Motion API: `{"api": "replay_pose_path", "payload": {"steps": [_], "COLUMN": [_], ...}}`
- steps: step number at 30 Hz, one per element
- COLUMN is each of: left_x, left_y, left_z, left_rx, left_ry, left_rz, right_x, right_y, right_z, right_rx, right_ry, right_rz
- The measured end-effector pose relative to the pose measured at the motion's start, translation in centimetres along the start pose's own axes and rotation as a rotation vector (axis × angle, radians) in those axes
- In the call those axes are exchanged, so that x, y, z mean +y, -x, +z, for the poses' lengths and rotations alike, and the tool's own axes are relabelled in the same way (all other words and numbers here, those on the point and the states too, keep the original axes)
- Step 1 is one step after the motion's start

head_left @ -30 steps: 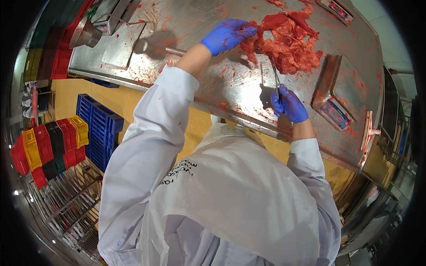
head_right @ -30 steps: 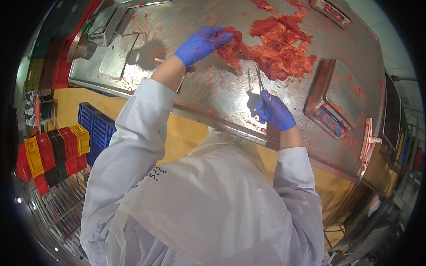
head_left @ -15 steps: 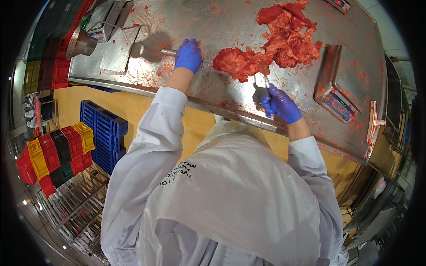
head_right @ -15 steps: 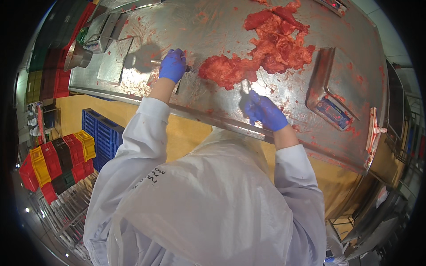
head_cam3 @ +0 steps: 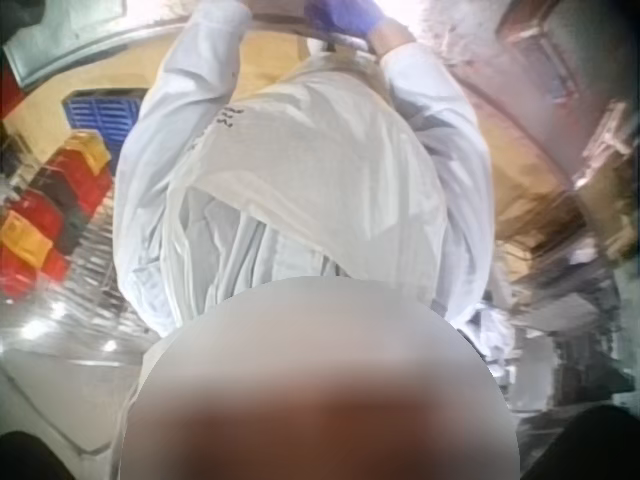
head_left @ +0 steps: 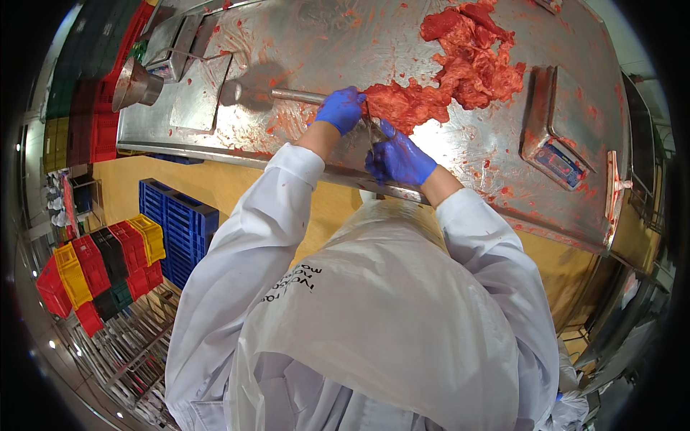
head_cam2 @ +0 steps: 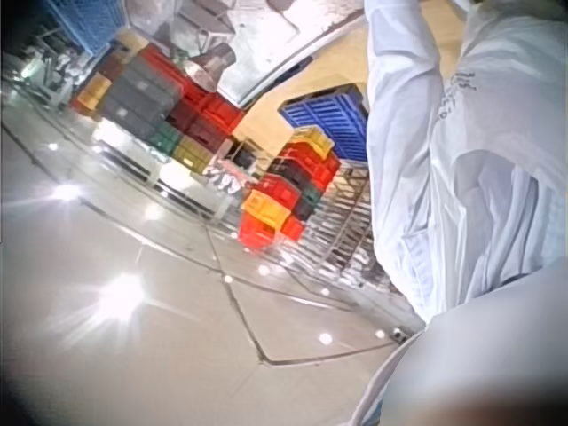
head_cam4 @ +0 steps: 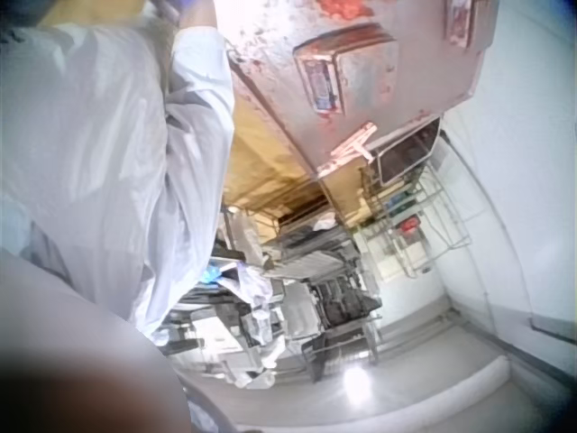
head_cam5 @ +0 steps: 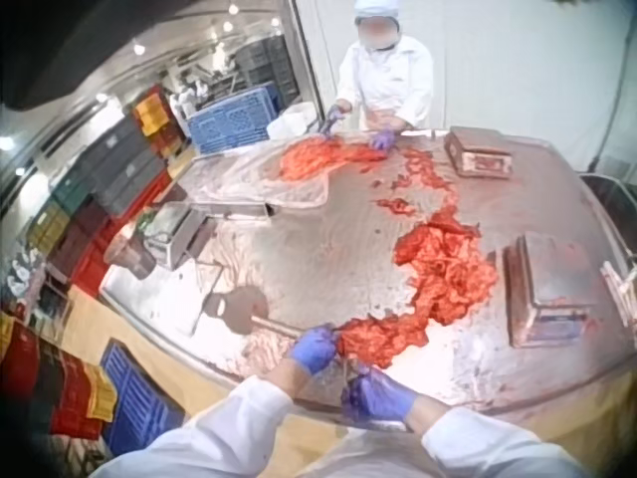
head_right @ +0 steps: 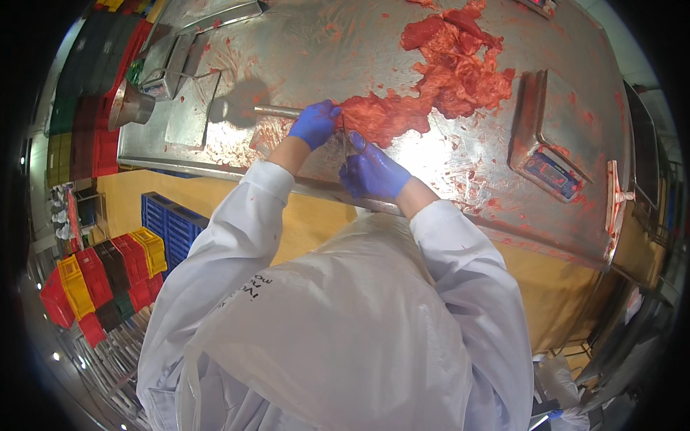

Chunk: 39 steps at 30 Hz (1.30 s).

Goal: The person cuts and separates raw red meat on a stainless steel table using a knife. They repeatedly pick up pieces, trim them, and place the cut portions into a metal tray.

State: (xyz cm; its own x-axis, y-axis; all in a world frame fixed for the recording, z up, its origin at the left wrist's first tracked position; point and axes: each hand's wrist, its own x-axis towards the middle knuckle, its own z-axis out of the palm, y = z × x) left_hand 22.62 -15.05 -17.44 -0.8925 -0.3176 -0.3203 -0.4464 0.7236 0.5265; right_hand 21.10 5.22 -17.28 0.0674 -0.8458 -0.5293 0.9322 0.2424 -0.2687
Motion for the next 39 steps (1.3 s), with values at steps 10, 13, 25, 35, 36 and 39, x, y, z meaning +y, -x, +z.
{"api": "replay_pose_path", "payload": {"steps": [10, 13, 25, 35, 36, 39], "left_x": [-4.5, -2.9, -2.1, -1.8, -2.0, -2.7], "left_y": [-2.6, -2.3, -1.3, -0.9, -1.2, -1.7], "left_z": [1.6, -2.0, 1.5, -1.7, -1.7, -2.2], "left_rx": [0.094, 0.125, 0.076, 0.048, 0.052, 0.082], "left_ry": [-0.162, -0.082, -0.458, -0.512, -0.505, -0.489], "left_rz": [0.321, 0.146, 0.434, 0.505, 0.501, 0.456], "right_x": [1.3, 2.0, 3.2, 0.3, 0.6, 2.1], "right_y": [-3.5, 0.1, 3.0, -5.1, -5.2, -3.6], "right_z": [-0.3, 1.2, 2.3, -0.1, -0.6, 0.6], "right_rx": [0.201, 0.226, 0.029, 0.055, 0.061, 0.14], "right_ry": [0.038, 0.063, -0.124, -0.253, -0.232, -0.165], "right_rz": [-0.299, -0.278, -0.137, -0.328, -0.358, -0.378]}}
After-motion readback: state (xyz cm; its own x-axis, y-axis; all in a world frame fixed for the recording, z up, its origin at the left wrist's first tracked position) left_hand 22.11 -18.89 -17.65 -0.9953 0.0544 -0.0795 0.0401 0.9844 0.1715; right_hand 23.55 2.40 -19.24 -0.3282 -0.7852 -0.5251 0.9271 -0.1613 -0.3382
